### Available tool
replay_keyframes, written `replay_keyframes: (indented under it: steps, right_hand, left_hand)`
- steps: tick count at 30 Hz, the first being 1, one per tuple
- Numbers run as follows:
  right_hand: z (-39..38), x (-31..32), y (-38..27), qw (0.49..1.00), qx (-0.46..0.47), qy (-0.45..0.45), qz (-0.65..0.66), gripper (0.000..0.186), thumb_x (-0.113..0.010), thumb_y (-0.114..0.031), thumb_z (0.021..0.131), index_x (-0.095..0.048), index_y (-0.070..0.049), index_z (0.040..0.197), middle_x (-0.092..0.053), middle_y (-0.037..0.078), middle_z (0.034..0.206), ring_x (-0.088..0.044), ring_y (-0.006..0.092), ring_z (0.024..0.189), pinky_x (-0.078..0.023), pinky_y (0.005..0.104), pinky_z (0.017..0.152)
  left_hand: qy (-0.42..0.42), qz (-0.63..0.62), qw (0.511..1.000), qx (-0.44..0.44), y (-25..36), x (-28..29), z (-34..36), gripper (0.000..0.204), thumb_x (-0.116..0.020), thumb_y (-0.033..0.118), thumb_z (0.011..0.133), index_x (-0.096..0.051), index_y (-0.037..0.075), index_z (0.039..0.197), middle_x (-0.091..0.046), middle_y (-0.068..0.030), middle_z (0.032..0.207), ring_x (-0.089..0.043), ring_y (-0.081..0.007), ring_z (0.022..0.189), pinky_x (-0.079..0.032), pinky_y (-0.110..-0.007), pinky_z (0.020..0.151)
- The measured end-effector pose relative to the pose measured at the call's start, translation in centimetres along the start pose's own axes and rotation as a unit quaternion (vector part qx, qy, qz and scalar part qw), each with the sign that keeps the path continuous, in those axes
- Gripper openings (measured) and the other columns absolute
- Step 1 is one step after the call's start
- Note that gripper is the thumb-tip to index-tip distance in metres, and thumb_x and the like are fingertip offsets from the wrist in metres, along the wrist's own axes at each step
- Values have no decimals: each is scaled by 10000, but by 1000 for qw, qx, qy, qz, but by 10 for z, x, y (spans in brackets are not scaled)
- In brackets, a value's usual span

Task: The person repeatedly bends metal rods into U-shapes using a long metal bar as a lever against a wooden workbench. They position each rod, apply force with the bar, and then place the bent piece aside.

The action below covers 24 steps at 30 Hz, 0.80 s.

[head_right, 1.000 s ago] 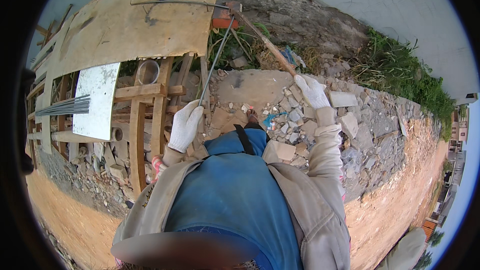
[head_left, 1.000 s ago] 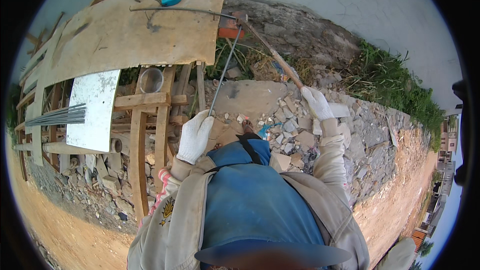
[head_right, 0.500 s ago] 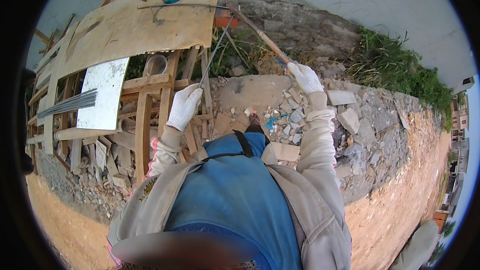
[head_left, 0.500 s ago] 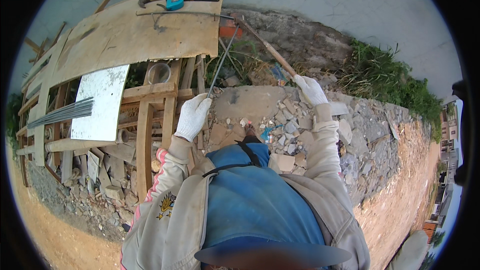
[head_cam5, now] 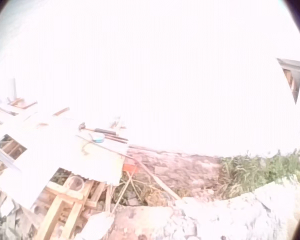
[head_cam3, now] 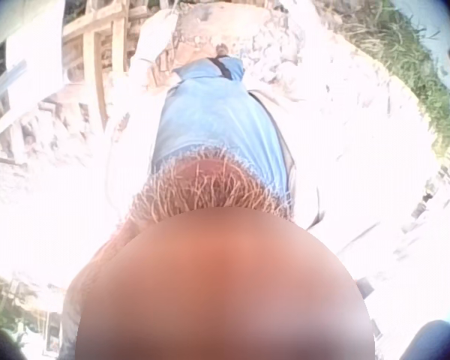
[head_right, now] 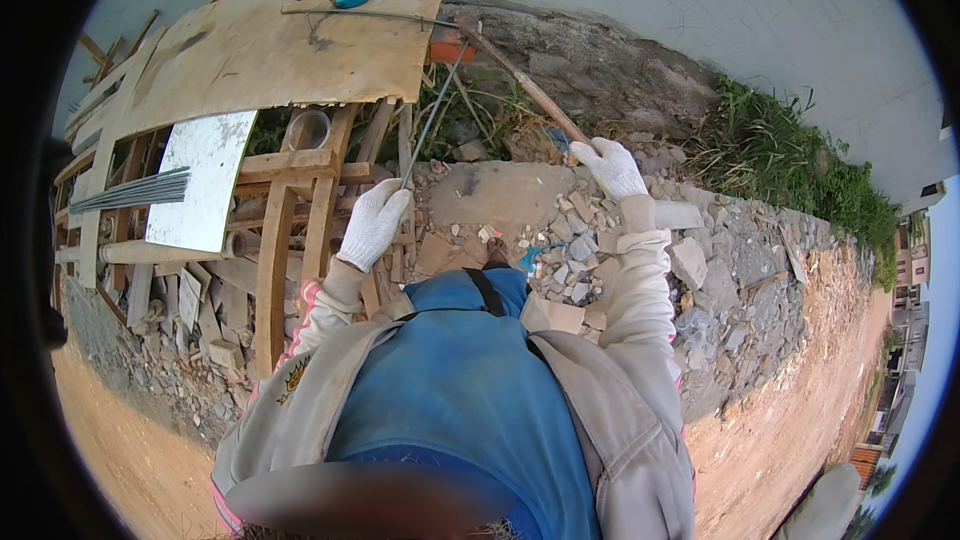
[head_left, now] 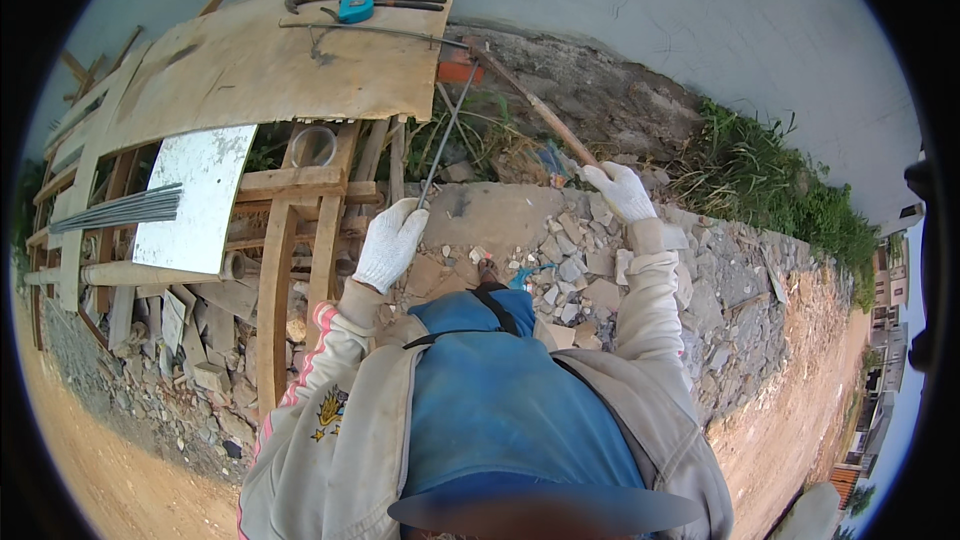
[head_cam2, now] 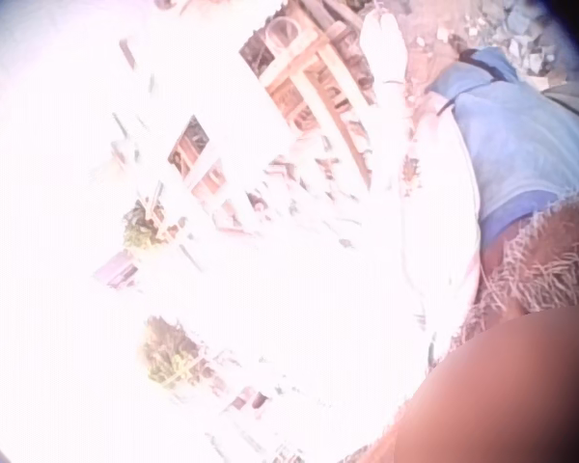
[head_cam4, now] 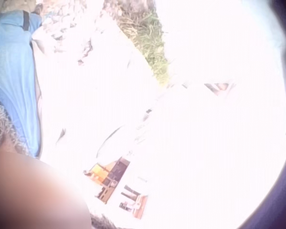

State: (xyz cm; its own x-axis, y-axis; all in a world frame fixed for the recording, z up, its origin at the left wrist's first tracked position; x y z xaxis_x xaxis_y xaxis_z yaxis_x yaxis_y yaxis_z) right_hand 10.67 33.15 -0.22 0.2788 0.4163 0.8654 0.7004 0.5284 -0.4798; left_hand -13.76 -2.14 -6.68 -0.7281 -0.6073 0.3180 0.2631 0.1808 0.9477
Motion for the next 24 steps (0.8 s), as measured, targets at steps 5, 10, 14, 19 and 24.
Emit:
replay_keyframes:
  steps: [5,10,14,19,24]
  right_hand:
    - [9,38,-6,998,48,15,46,472,-752,-446,971,-672,18,934,-547,83,711,-486,147,686,-411,372,638]
    - [-3,22,-34,964,108,69,232,327,-821,-308,939,-654,-28,903,-536,-41,737,-455,75,717,-394,284,637]
    - [1,-4,-64,907,107,114,391,257,-834,-244,950,-669,-48,935,-565,-42,731,-478,58,656,-393,268,585]
    - [4,-7,-101,859,127,86,488,212,-782,-216,1014,-709,-28,1078,-614,-19,726,-531,60,563,-400,260,519]
    - [14,10,-151,827,199,60,522,224,-664,-210,1084,-670,-2,1165,-604,3,706,-538,80,545,-428,278,504]
  left_hand:
    - [60,163,984,-41,43,-13,-6,317,-621,278,1062,-687,20,1233,-740,-242,964,-738,-435,933,-570,-465,799]
    - [72,164,984,-2,86,-4,-10,299,-643,267,1050,-692,20,1213,-743,-245,962,-742,-435,916,-577,-463,787]
    - [138,145,978,-63,139,-4,-12,277,-669,211,1034,-695,1,1214,-744,-243,950,-755,-396,888,-578,-427,770]
    - [230,122,962,-88,193,49,-48,325,-709,162,1021,-674,-30,1281,-748,-182,838,-746,-214,744,-569,-341,705]
    - [321,167,932,-18,215,154,-151,303,-641,74,988,-722,-33,1260,-696,-31,874,-534,-69,701,-466,-248,656]
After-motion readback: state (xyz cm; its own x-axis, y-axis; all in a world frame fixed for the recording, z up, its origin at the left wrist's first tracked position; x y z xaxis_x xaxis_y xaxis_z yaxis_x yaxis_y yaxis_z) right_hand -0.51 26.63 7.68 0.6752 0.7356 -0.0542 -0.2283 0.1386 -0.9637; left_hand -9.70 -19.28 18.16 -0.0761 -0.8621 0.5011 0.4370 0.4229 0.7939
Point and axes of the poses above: each hand's wrist, its own z-axis towards the middle knuckle, its own x-axis out of the back of the hand, y = z × x, the point moved 7 cm from there along z, towards the middle knuckle
